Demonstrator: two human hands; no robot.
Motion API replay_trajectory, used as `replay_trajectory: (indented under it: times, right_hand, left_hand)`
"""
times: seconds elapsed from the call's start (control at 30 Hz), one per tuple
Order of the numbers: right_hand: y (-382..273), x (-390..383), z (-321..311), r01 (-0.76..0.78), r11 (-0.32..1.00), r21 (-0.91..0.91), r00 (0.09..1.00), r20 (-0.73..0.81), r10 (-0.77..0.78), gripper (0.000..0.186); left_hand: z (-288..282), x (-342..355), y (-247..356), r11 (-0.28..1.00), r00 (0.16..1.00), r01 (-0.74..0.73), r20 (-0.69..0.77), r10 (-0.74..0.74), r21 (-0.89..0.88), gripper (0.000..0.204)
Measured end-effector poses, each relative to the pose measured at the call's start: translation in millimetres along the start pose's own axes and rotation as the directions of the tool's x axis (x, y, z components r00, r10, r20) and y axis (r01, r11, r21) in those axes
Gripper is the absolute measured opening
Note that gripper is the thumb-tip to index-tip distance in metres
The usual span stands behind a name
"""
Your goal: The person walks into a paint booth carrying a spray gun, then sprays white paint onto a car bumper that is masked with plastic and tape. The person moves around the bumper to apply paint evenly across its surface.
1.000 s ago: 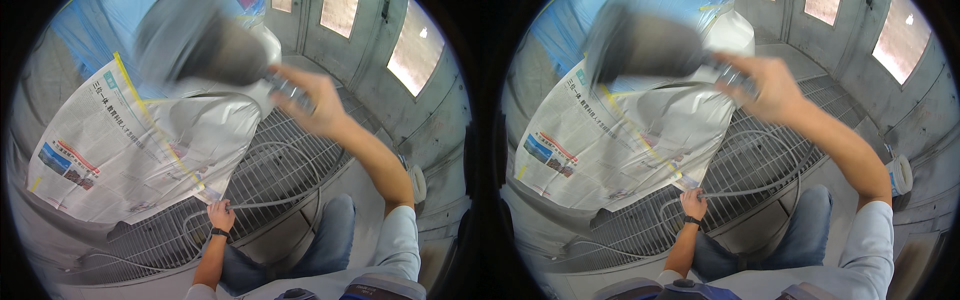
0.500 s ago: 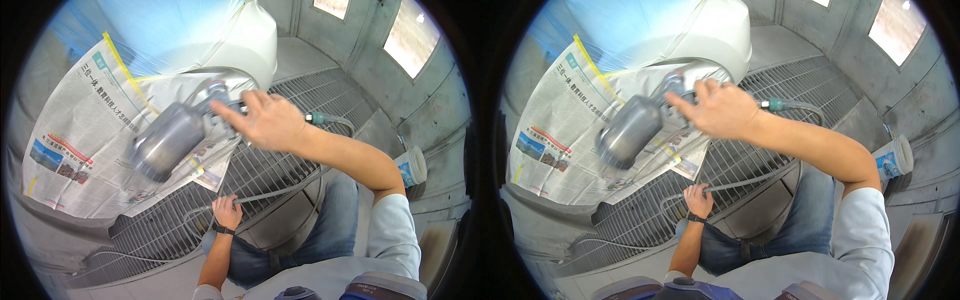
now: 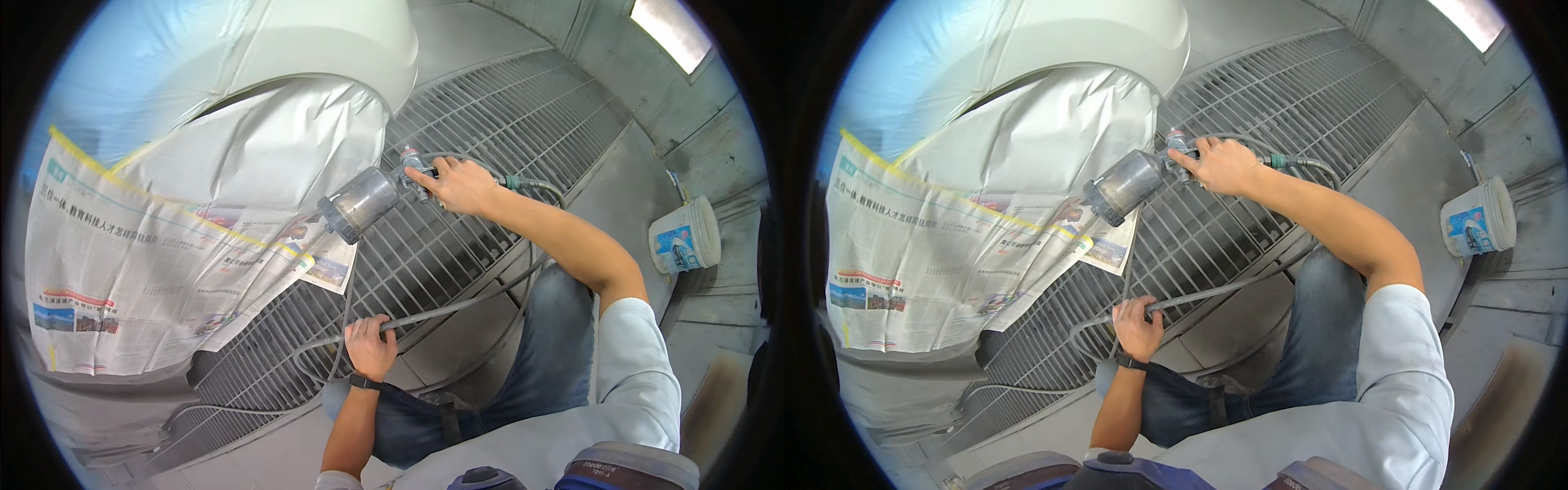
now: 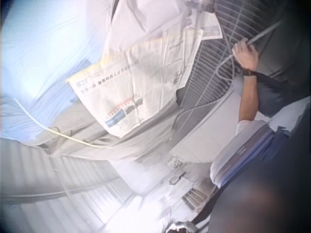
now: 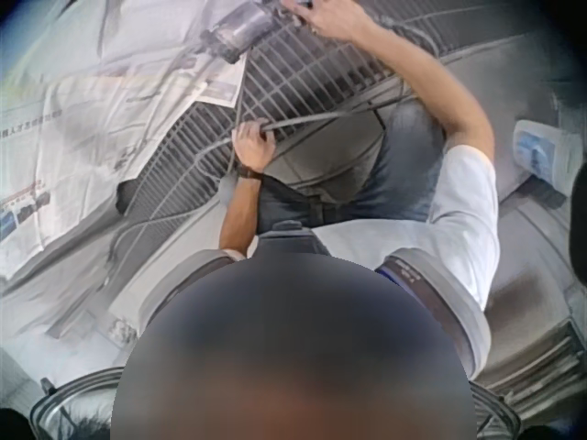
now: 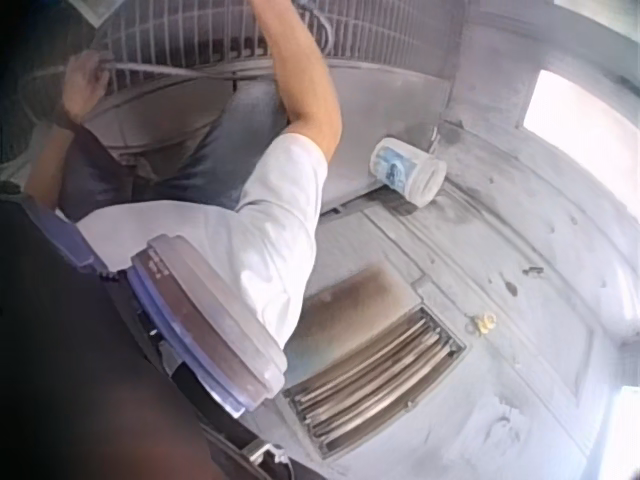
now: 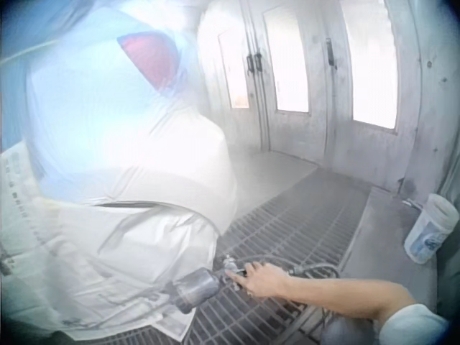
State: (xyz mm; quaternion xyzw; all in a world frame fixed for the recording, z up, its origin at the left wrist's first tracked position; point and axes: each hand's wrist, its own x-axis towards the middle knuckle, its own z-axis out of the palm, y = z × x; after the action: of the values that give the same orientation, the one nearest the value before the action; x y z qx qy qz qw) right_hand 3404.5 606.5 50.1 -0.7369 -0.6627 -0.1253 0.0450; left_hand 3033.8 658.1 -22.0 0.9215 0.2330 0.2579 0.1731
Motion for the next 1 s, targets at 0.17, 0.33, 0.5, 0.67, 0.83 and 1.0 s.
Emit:
replay_trajectory:
  times: [0.17, 0.33, 0.5, 0.67, 0.83, 1.0]
  right_hand:
    - [28.7, 8.9, 52.0, 0.063, 0.991, 0.116, 0.996, 0.055, -0.070, 0.062]
    - [49.8, 9.4, 53.0, 0.183, 0.975, 0.124, 0.968, -0.194, -0.157, 0.070]
    - [73.4, -40.8, -27.0, 0.216, 0.951, 0.222, 0.883, -0.461, -0.093, 0.063]
    - [108.0, -89.6, -144.1, 0.271, 0.807, 0.524, 0.897, -0.441, -0.015, 0.062]
    - [137.4, -110.7, -249.5, 0.037, 0.479, 0.877, 0.962, -0.162, 0.221, 0.061]
    - [194.1, -146.1, -290.8, -0.232, 0.068, 0.970, 0.842, 0.166, 0.513, 0.043]
  left_hand:
    - [-1.6, -1.3, 17.8, 0.997, 0.997, 0.039, 0.066, -0.044, 0.066, 0.019]
    - [0.0, 3.2, 37.8, 0.986, 0.986, 0.124, 0.101, -0.135, 0.109, 0.022]
    - [12.7, -16.7, 59.8, 0.926, 0.910, 0.334, 0.197, -0.365, 0.175, 0.030]
    - [-4.3, -43.9, 101.2, 0.792, 0.686, 0.376, 0.430, -0.587, 0.481, 0.033]
    - [-97.7, 6.2, 147.4, 0.633, 0.432, 0.415, 0.471, -0.769, 0.654, 0.031]
    - [-172.7, 71.2, 198.0, 0.557, 0.295, 0.471, 0.473, -0.830, 0.684, 0.034]
